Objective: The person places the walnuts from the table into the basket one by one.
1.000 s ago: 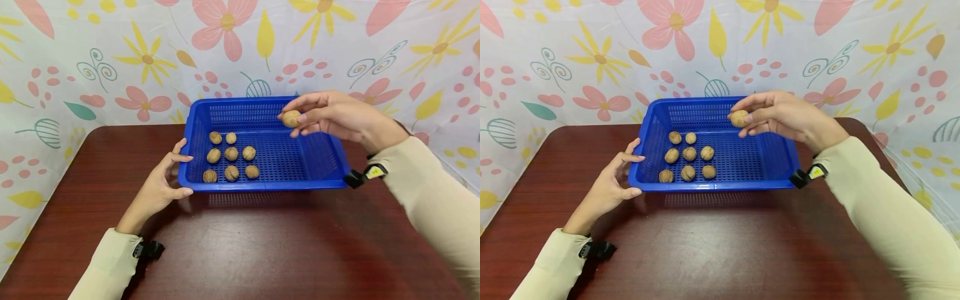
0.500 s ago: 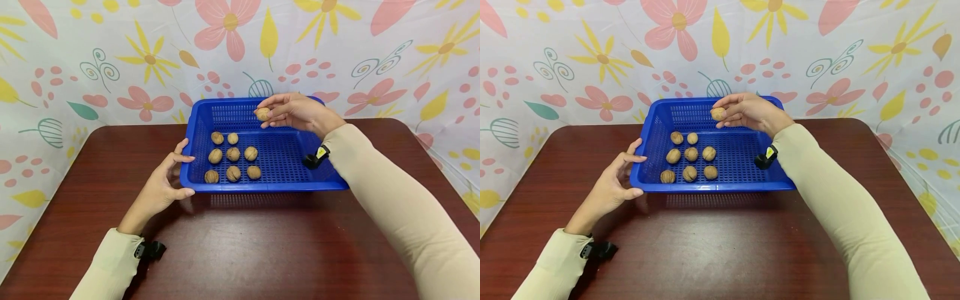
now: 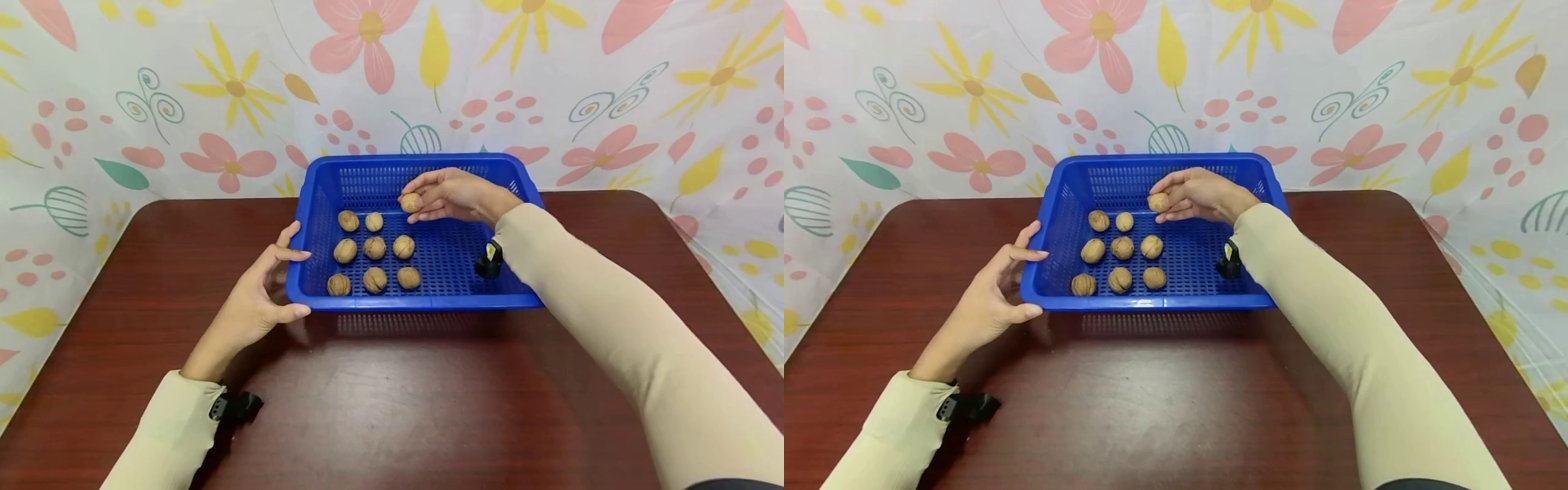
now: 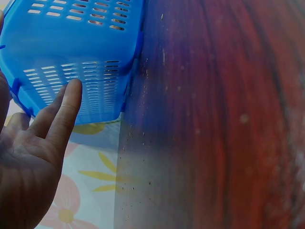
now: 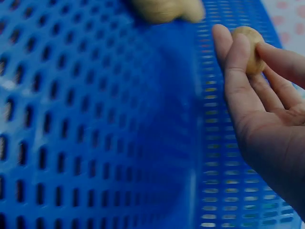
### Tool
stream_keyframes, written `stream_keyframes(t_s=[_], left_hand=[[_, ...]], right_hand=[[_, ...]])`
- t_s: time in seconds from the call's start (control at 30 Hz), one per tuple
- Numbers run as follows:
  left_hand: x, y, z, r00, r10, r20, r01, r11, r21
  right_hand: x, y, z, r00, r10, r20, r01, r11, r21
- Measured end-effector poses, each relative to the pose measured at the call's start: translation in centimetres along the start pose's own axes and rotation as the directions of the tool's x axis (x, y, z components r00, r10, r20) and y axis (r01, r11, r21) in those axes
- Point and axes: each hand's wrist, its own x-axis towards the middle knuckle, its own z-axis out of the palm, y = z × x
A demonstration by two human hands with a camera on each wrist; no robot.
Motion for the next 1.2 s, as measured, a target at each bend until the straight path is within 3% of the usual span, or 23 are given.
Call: stream_keyframes(t_s=[0.5,1.2], left_hand=[[0.1,0.0,-0.2,1.0,0.001,-0.003,-0.001,1.0,0.018],[0.1,-0.3,0.1,1.0,0.012,-0.003,-0.012,1.0,-0.012]], right_hand=[[1.6,1.6,1.1,0.997,0.069,-0.021,-0.071,0.989,-0.129],[2.1,2.0,1.6,0.999,0.038,-0.013,-0.039,0.986,-0.16]])
